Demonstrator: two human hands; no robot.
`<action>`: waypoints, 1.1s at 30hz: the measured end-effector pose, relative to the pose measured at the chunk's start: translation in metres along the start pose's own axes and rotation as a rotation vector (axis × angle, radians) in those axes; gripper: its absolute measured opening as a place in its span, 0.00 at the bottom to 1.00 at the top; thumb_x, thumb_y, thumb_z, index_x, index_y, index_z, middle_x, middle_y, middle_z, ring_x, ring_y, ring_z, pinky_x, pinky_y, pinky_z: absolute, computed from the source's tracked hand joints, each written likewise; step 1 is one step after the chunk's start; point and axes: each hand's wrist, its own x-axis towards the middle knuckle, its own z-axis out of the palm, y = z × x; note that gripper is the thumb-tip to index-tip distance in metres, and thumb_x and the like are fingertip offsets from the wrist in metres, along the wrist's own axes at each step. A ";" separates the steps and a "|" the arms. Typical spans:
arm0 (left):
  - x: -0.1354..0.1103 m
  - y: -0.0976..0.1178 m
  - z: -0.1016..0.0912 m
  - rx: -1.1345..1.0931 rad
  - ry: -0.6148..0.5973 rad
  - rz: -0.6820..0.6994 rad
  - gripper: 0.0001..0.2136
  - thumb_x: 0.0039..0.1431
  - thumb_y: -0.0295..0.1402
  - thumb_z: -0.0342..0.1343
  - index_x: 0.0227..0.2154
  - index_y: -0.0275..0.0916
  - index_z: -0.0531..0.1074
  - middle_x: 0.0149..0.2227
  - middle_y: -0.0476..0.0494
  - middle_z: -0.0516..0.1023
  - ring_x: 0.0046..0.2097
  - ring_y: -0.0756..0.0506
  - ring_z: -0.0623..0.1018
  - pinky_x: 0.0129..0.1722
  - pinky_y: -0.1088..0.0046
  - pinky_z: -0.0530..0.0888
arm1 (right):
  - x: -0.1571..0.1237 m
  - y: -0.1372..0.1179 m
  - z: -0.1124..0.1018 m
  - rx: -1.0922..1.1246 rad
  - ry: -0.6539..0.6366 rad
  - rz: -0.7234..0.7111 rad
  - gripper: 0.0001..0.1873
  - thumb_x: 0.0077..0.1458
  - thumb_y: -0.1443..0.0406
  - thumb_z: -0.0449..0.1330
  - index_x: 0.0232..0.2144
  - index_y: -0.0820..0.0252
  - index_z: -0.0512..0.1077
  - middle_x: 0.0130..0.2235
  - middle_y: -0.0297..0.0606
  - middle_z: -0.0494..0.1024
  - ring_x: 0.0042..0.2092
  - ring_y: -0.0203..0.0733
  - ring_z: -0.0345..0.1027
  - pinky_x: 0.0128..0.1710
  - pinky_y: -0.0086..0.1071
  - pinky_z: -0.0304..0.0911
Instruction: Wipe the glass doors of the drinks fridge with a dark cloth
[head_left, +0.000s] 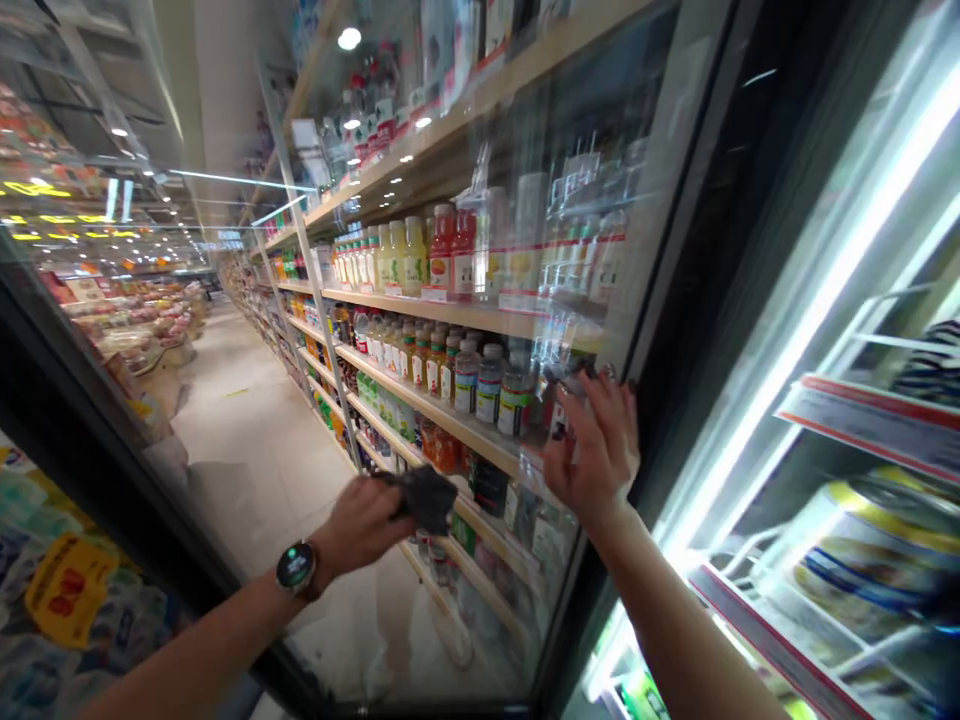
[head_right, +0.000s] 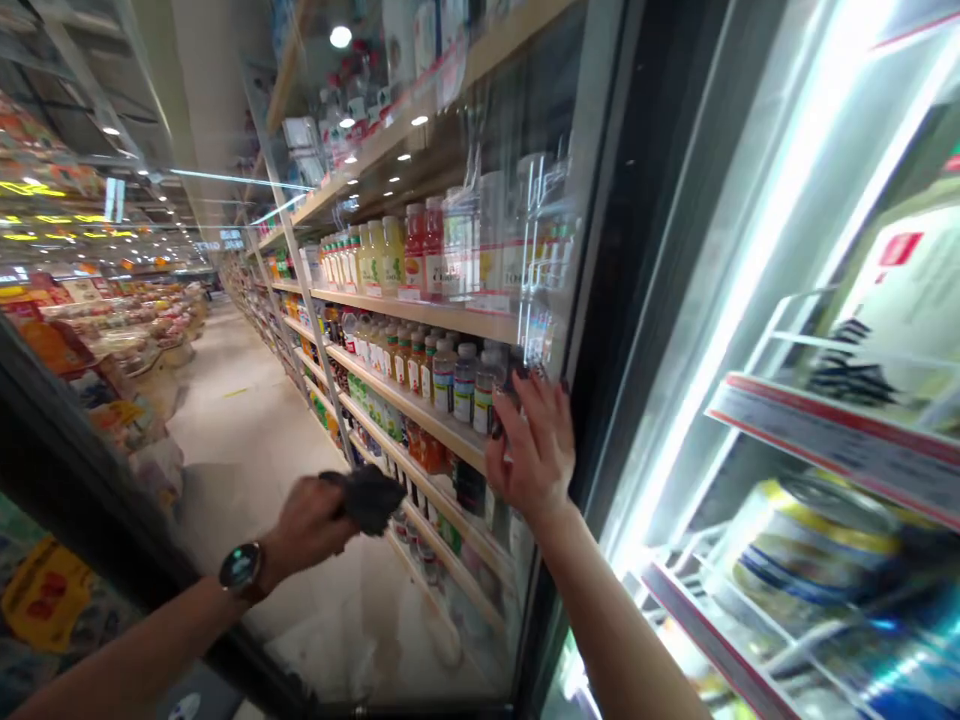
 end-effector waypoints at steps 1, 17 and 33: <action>-0.003 0.018 0.009 -0.038 -0.013 0.112 0.05 0.66 0.29 0.57 0.33 0.43 0.73 0.30 0.52 0.72 0.33 0.52 0.70 0.36 0.75 0.66 | 0.000 0.000 0.000 0.002 -0.005 0.004 0.30 0.59 0.71 0.55 0.64 0.60 0.67 0.64 0.51 0.73 0.67 0.57 0.66 0.66 0.57 0.64; 0.005 0.123 0.084 -0.066 -0.078 0.452 0.08 0.67 0.28 0.57 0.30 0.39 0.71 0.31 0.49 0.68 0.33 0.51 0.68 0.35 0.73 0.66 | 0.003 0.000 -0.002 0.056 -0.039 0.016 0.31 0.60 0.71 0.52 0.66 0.57 0.64 0.65 0.48 0.72 0.72 0.52 0.59 0.69 0.58 0.59; 0.010 0.119 0.048 -0.105 -0.346 0.426 0.19 0.68 0.43 0.59 0.55 0.37 0.71 0.53 0.40 0.76 0.50 0.44 0.78 0.50 0.59 0.79 | 0.003 0.000 -0.002 0.078 -0.034 0.020 0.30 0.61 0.71 0.52 0.65 0.58 0.65 0.65 0.48 0.72 0.72 0.52 0.58 0.69 0.57 0.59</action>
